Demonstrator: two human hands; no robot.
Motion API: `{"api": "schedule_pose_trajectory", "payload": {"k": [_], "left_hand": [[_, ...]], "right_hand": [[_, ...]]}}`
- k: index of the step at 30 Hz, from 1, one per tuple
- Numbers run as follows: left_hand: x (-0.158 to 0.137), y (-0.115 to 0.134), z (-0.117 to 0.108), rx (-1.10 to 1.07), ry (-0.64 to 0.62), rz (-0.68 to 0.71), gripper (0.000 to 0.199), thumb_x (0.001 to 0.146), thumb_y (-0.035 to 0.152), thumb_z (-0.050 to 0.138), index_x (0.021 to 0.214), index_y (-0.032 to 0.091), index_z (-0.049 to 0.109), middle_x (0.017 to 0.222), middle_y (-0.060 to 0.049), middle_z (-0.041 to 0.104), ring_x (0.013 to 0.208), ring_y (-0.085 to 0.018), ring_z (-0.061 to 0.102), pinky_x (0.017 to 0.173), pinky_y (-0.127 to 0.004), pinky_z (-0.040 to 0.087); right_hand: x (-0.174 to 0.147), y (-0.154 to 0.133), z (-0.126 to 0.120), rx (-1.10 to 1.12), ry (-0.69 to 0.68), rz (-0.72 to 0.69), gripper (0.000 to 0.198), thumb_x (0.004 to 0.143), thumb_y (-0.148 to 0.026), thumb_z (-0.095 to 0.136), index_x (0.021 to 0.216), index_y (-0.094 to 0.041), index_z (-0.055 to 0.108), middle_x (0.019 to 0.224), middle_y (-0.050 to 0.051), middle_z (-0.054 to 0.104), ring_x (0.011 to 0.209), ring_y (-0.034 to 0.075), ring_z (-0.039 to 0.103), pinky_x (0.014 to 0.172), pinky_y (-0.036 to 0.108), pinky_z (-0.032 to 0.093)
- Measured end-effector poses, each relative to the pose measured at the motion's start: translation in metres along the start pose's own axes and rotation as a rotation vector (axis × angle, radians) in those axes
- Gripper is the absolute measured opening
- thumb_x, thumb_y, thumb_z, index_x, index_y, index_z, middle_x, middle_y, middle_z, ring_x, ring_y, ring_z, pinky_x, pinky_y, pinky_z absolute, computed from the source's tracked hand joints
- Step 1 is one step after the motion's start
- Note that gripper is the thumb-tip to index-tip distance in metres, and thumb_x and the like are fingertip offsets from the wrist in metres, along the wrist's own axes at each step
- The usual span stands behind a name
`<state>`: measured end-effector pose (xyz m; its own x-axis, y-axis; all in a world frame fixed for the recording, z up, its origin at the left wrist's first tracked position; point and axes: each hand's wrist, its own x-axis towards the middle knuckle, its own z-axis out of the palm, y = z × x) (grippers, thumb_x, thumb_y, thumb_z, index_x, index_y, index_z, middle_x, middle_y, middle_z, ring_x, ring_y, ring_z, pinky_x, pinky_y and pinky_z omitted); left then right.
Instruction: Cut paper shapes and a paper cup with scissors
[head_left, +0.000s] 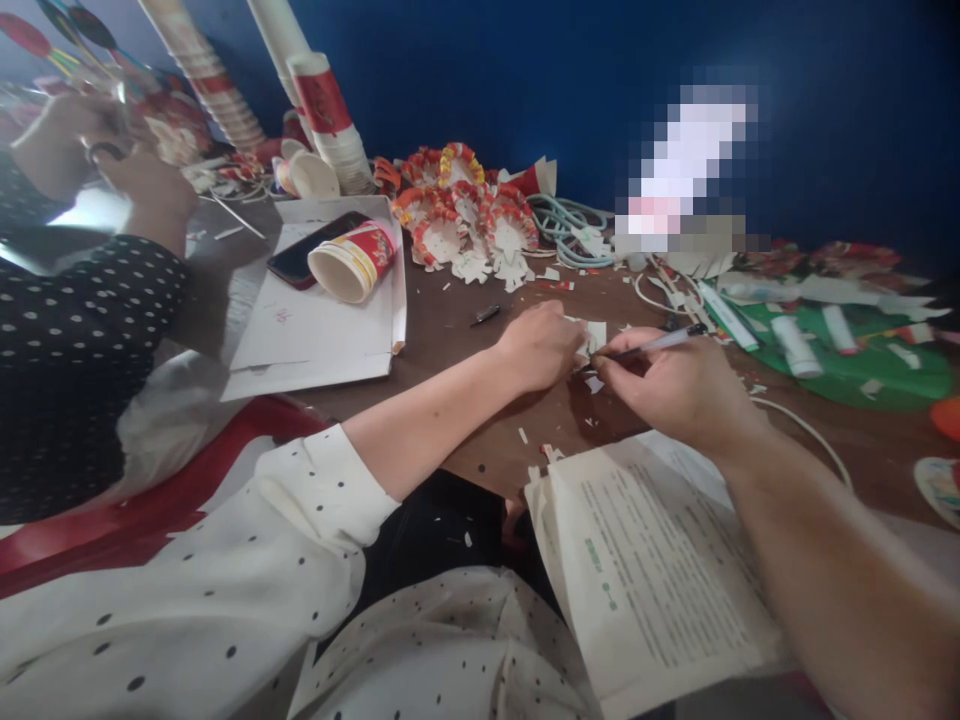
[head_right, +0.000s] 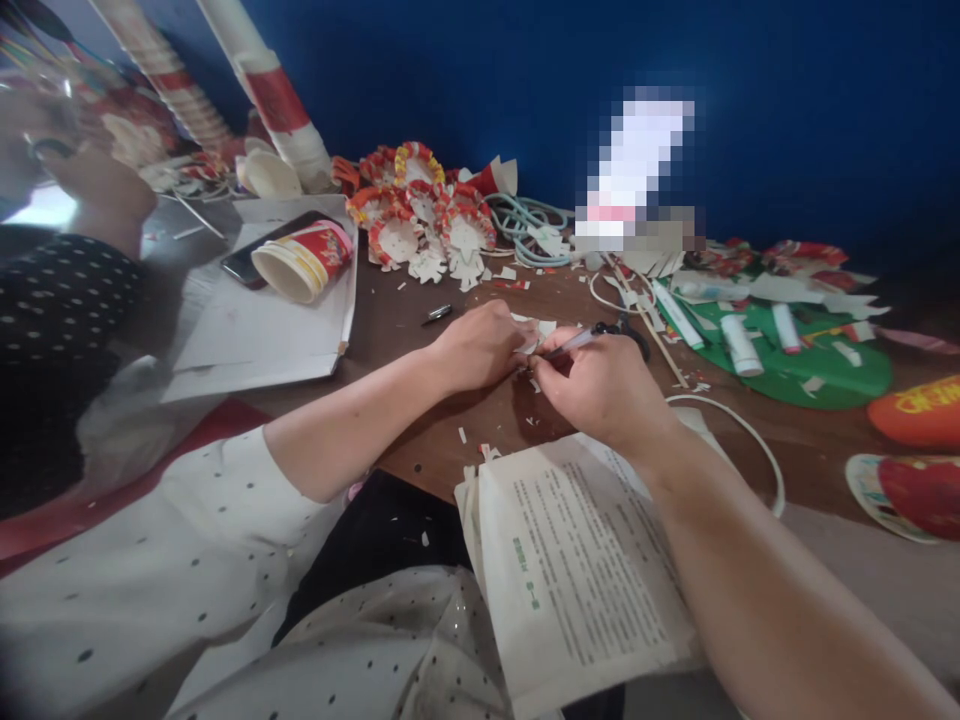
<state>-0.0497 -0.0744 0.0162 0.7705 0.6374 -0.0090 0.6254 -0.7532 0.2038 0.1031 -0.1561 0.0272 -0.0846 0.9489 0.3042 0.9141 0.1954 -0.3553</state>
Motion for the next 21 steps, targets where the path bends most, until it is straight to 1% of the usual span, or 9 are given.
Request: {"api": "schedule_pose_trajectory", "payload": {"k": [4,8,14,17,21], "left_hand": [[-0.0003,-0.0003,0.001,0.013,0.006,0.006,0.037,0.09,0.035,0.051,0.118,0.014,0.064,0.105,-0.016,0.063,0.108,-0.029,0.057,0.09,-0.038,0.044],[0.0005,-0.0019,0.0026,0.003,0.002,0.001,0.036,0.09,0.035,0.051,0.117,0.015,0.064,0.105,-0.014,0.063,0.106,-0.027,0.057,0.09,-0.037,0.043],[-0.0011,-0.0076,0.0027,-0.052,-0.007,0.028,0.034,0.094,0.027,0.038,0.114,0.016,0.064,0.101,-0.013,0.06,0.095,-0.023,0.059,0.081,-0.033,0.043],[-0.0027,-0.0076,-0.001,-0.07,-0.035,0.03,0.033,0.092,0.023,0.04,0.114,0.016,0.063,0.1,-0.013,0.06,0.093,-0.023,0.059,0.078,-0.032,0.043],[-0.0041,-0.0046,-0.0062,-0.069,-0.055,0.02,0.032,0.088,0.018,0.046,0.115,0.016,0.062,0.102,-0.014,0.059,0.094,-0.024,0.059,0.079,-0.033,0.043]], "right_hand": [[-0.0001,0.0028,0.0006,-0.005,0.008,-0.016,0.012,0.079,-0.026,0.062,0.078,-0.021,0.072,0.072,0.004,0.073,0.066,0.021,0.068,0.062,0.03,0.048],[0.0001,0.005,0.0021,-0.004,0.03,-0.02,0.012,0.078,-0.027,0.062,0.077,-0.021,0.072,0.071,0.003,0.073,0.066,0.021,0.069,0.063,0.03,0.049],[0.0004,0.0061,0.001,0.012,0.075,0.049,0.011,0.075,-0.025,0.063,0.077,-0.021,0.073,0.07,0.003,0.073,0.063,0.02,0.068,0.06,0.029,0.049],[0.0007,0.0055,0.0006,0.016,0.082,0.059,0.01,0.075,-0.024,0.063,0.077,-0.021,0.073,0.071,0.004,0.073,0.063,0.02,0.068,0.061,0.029,0.049],[0.0006,0.0036,0.0025,0.026,0.098,0.06,0.011,0.076,-0.026,0.063,0.077,-0.02,0.072,0.071,0.004,0.073,0.063,0.02,0.067,0.061,0.029,0.049]]}}
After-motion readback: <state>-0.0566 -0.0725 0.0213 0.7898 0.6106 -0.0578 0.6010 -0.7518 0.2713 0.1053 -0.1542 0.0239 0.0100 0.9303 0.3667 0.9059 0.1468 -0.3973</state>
